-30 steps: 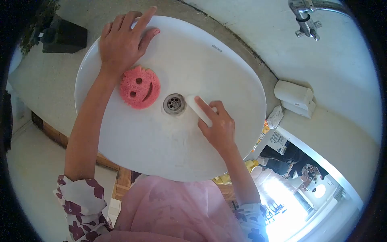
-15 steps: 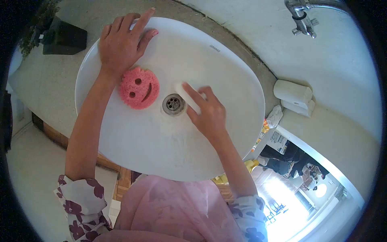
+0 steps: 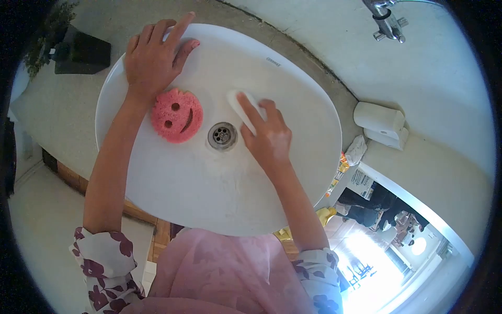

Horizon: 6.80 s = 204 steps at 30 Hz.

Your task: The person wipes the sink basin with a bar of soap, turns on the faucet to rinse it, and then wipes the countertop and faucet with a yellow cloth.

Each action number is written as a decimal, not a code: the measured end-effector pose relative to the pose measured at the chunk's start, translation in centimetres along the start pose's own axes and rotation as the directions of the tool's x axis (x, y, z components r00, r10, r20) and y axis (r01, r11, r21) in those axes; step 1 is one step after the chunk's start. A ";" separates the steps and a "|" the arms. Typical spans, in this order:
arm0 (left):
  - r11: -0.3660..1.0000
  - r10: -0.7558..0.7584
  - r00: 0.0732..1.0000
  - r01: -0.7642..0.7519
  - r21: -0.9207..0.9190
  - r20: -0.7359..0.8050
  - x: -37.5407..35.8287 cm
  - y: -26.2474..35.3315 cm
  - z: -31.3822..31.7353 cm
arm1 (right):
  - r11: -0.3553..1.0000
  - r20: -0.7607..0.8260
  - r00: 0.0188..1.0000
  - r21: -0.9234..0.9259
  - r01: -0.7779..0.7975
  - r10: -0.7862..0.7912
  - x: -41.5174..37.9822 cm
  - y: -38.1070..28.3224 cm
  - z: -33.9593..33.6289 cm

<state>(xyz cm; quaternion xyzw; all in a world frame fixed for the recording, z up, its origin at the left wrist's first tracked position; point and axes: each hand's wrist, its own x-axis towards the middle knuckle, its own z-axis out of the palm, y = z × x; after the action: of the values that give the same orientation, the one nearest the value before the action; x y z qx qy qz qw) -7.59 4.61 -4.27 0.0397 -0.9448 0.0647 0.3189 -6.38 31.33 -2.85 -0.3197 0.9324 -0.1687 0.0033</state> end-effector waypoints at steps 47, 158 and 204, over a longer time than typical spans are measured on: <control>1.000 -0.008 1.000 0.008 -0.007 0.011 -0.1 0.0 -0.1 | 0.929 -0.115 0.993 -0.368 -0.043 0.000 -2.7 4.7 -4.3; 0.995 0.028 0.999 -0.026 -0.093 0.020 0.0 -0.4 0.2 | 0.885 0.658 0.715 0.157 -0.438 0.236 -10.9 -6.9 -7.3; 0.917 -0.119 0.993 0.105 -0.385 -0.013 1.7 2.9 -2.8 | 0.995 0.432 0.899 0.024 -0.095 0.075 -14.4 -2.3 -6.1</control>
<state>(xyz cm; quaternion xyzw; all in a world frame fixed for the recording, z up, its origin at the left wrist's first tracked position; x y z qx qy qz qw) -7.65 7.84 -1.33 0.0294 -0.9295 -0.1390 0.3405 5.79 40.10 2.16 -0.3078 0.9177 -0.1141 0.2236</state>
